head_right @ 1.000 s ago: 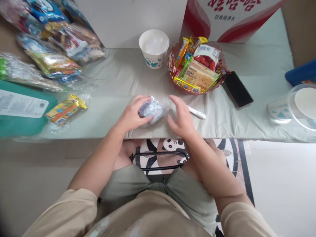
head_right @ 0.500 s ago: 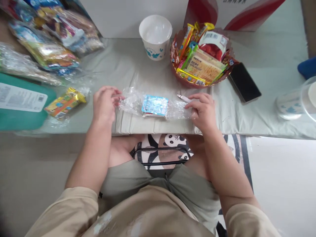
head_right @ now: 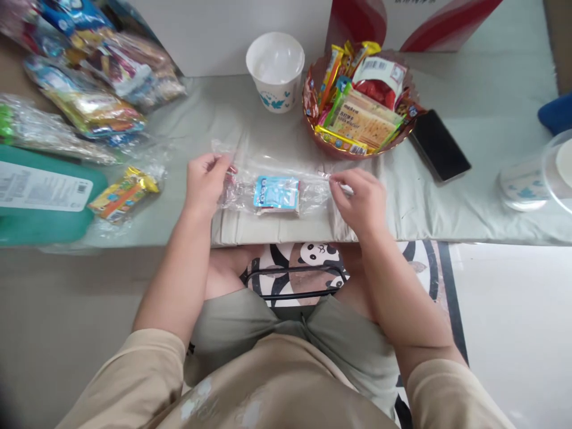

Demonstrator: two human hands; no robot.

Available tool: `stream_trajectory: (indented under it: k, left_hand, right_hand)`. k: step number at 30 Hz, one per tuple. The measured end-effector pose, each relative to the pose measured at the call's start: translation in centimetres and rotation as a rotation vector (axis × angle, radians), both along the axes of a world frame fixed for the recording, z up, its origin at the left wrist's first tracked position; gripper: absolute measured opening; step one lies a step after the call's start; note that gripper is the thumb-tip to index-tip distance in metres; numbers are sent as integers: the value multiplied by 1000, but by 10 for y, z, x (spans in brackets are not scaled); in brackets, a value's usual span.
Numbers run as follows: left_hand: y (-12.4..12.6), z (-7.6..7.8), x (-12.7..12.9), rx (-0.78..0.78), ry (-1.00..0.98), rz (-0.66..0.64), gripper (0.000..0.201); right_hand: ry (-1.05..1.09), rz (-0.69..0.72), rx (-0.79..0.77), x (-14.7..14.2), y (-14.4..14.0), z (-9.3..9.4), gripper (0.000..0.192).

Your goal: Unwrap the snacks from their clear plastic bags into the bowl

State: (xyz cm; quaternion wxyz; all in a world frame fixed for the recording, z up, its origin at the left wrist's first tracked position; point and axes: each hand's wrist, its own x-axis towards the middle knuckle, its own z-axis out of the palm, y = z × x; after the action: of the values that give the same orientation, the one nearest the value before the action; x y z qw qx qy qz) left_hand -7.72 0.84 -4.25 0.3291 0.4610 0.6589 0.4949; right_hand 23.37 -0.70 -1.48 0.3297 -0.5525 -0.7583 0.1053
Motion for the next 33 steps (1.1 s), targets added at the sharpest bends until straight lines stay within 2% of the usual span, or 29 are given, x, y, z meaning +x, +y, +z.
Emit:
stream_trajectory:
  k: [3, 4, 5, 7, 9, 10, 12, 14, 17, 20, 22, 24, 25, 26, 27, 28, 29, 30, 31, 32, 33]
  left_hand:
    - [-2, 7, 2, 207, 84, 237, 17]
    - [-7, 10, 3, 298, 141, 279, 15]
    - [-12, 12, 5, 363, 207, 263, 13]
    - [-23, 14, 9, 376, 341, 40, 10]
    - [-29, 9, 11, 273, 437, -217, 16]
    - [-30, 6, 11, 210, 467, -298, 22]
    - [-29, 0, 9, 122, 497, -347, 27]
    - [-27, 0, 7, 97, 504, -334, 18]
    - [-32, 14, 5, 146, 439, -286, 9]
    - [-48, 33, 0, 203, 259, -275, 13]
    - [-61, 42, -8, 138, 80, -365, 17]
    - [-72, 47, -18, -64, -61, -585, 16]
    - [-75, 48, -23, -186, -93, -720, 15]
    - [-77, 48, -28, -295, -103, -840, 15]
    - [-77, 48, -31, -372, -97, -918, 15]
    - [-76, 47, -34, -398, -91, -928, 17]
    - [-74, 46, -35, -371, -93, -856, 20]
    - [-71, 45, -36, -297, -101, -701, 24]
    - [-67, 42, -36, -193, -93, -483, 28]
    - [-62, 40, -35, -91, -53, -250, 31]
    - [-58, 37, -35, -18, 20, -55, 33]
  right_hand:
    - [53, -280, 213, -9, 5, 14, 16]
    - [78, -314, 287, -12, 4, 18, 16]
    - [94, -294, 331, -16, 1, 20, 14]
    - [65, -125, 276, -24, -6, 19, 15]
    - [-41, 89, 100, -30, -11, 11, 19]
    - [-100, 163, 14, -32, -12, 5, 26]
    - [-193, 208, -82, -34, -12, -6, 35]
    - [-226, 191, -96, -35, -10, -12, 26]
    - [-193, 168, -26, -33, -12, -3, 14]
    - [-96, 296, -39, -25, -20, 14, 11]
    - [-17, 485, -227, -15, -24, 23, 16]
    - [39, 632, -481, -3, -26, 25, 26]
    - [44, 643, -565, 1, -26, 25, 29]
    - [44, 587, -581, 4, -26, 23, 30]
    - [48, 462, -525, 5, -26, 22, 30]
    - [59, 292, -414, 3, -26, 21, 28]
    - [77, 123, -283, -2, -26, 20, 27]
    - [95, 6, -171, -8, -26, 20, 26]
    - [105, -36, -96, -17, -27, 19, 26]
    - [96, 12, -66, -27, -27, 18, 26]
    - [59, 130, -75, -38, -26, 16, 25]
